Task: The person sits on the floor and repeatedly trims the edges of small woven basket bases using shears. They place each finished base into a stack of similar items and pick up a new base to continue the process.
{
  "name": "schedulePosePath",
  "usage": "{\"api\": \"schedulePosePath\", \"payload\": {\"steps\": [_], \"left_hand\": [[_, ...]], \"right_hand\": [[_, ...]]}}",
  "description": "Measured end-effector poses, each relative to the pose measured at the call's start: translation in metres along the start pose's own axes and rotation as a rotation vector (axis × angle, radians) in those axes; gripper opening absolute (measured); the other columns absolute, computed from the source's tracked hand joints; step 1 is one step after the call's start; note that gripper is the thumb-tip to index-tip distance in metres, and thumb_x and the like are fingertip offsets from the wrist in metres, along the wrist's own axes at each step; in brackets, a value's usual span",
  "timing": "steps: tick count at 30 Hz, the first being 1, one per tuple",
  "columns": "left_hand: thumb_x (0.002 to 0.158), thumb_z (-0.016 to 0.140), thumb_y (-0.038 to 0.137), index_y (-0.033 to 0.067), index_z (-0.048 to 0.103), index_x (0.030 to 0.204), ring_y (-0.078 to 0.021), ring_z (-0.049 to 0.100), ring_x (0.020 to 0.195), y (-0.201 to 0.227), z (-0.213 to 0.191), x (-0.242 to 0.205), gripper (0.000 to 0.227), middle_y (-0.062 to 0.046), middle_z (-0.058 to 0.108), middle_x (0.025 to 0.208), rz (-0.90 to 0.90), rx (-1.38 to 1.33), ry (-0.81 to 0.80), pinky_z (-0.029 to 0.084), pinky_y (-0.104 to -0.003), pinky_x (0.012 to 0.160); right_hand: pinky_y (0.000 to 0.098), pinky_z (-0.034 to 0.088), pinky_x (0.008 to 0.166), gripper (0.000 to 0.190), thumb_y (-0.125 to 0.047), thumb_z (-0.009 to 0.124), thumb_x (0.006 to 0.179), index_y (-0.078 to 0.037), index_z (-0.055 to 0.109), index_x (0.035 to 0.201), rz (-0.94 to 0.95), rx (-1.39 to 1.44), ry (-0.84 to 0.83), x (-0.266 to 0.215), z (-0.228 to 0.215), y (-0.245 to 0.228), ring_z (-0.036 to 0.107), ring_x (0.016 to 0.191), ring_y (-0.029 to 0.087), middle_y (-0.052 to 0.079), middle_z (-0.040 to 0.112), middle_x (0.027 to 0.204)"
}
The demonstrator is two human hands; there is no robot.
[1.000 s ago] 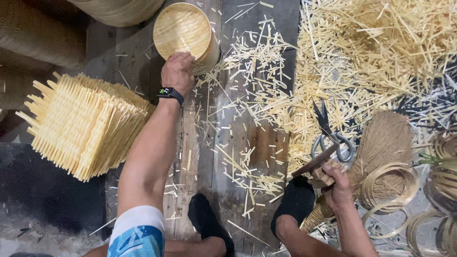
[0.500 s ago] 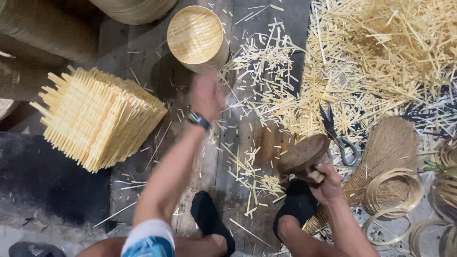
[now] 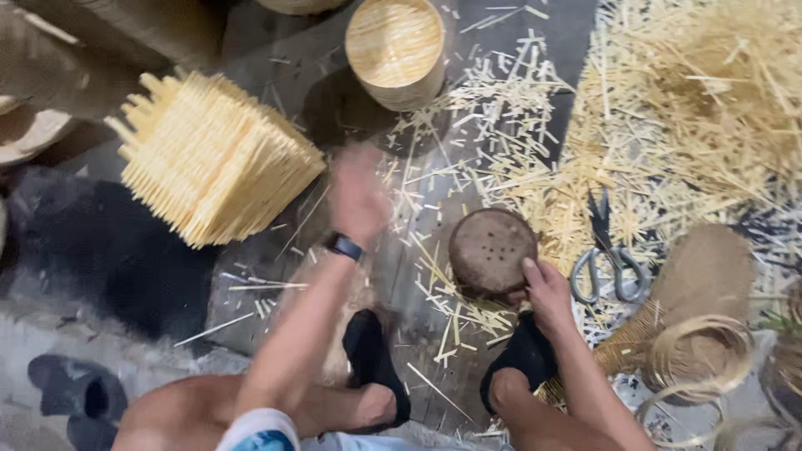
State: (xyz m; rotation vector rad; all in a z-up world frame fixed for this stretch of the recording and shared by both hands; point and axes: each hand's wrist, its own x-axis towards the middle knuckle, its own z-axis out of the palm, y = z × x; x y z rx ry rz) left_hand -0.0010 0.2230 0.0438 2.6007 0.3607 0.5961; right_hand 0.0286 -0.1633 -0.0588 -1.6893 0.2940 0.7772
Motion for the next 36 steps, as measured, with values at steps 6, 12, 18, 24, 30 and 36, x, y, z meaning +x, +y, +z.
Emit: {"api": "schedulePosePath", "payload": {"steps": [6, 12, 18, 24, 30, 36], "left_hand": [[0.062, 0.09, 0.049, -0.0029, 0.053, 0.138, -0.0442, 0.052, 0.126, -0.084, -0.178, 0.069, 0.1, -0.032, 0.056, 0.132, -0.509, 0.738, -0.277, 0.039, -0.055, 0.106], [0.103, 0.063, 0.02, 0.0102, 0.077, 0.093, -0.0324, 0.072, 0.075, -0.065, -0.213, 0.057, 0.02, -0.018, 0.075, 0.083, -0.361, 0.66, -0.417, 0.059, -0.044, 0.073], [0.093, 0.07, 0.019, 0.0049, 0.074, 0.097, -0.0332, 0.071, 0.088, -0.042, -0.161, 0.014, 0.015, -0.014, 0.075, 0.096, 0.154, 0.665, -0.217, 0.059, -0.043, 0.076], [0.075, 0.085, 0.025, 0.0034, 0.075, 0.115, -0.0394, 0.066, 0.112, -0.091, -0.166, -0.003, 0.046, -0.022, 0.071, 0.121, -0.001, 0.444, -0.12, 0.053, -0.044, 0.096], [0.082, 0.091, 0.045, 0.0021, 0.078, 0.105, -0.0405, 0.062, 0.118, -0.154, -0.198, 0.005, 0.05, -0.025, 0.068, 0.122, -0.438, 0.376, 0.067, 0.045, -0.046, 0.101], [0.084, 0.072, 0.028, 0.0111, 0.083, 0.099, -0.0402, 0.069, 0.105, -0.193, -0.222, 0.002, 0.025, -0.023, 0.071, 0.113, -0.867, 0.548, 0.062, 0.053, -0.043, 0.098]], "right_hand": [[0.0331, 0.056, 0.062, 0.044, -0.044, 0.057, 0.101, -0.001, 0.065, 0.107, 0.23, 0.295, -0.083, -0.022, -0.014, 0.028, 0.064, 0.075, 0.018, 0.007, 0.067, 0.088], [0.0338, 0.057, 0.064, 0.048, -0.047, 0.057, 0.102, 0.0, 0.066, 0.108, 0.228, 0.287, -0.105, -0.021, -0.011, 0.029, 0.065, 0.075, 0.018, 0.009, 0.065, 0.088], [0.0333, 0.057, 0.065, 0.053, -0.048, 0.057, 0.101, 0.003, 0.067, 0.11, 0.203, 0.297, -0.127, -0.021, -0.012, 0.032, 0.065, 0.076, 0.019, 0.01, 0.066, 0.088], [0.0336, 0.057, 0.067, 0.053, -0.048, 0.059, 0.101, 0.004, 0.067, 0.111, 0.207, 0.301, -0.118, -0.021, -0.016, 0.038, 0.065, 0.078, 0.02, 0.011, 0.066, 0.09], [0.0353, 0.058, 0.068, 0.051, -0.048, 0.06, 0.1, 0.002, 0.066, 0.107, 0.203, 0.324, -0.098, -0.015, -0.015, 0.051, 0.066, 0.078, 0.021, 0.012, 0.066, 0.09], [0.0365, 0.058, 0.067, 0.049, -0.046, 0.061, 0.1, 0.002, 0.065, 0.105, 0.217, 0.34, -0.088, -0.012, -0.017, 0.053, 0.066, 0.077, 0.022, 0.012, 0.066, 0.089]]}}
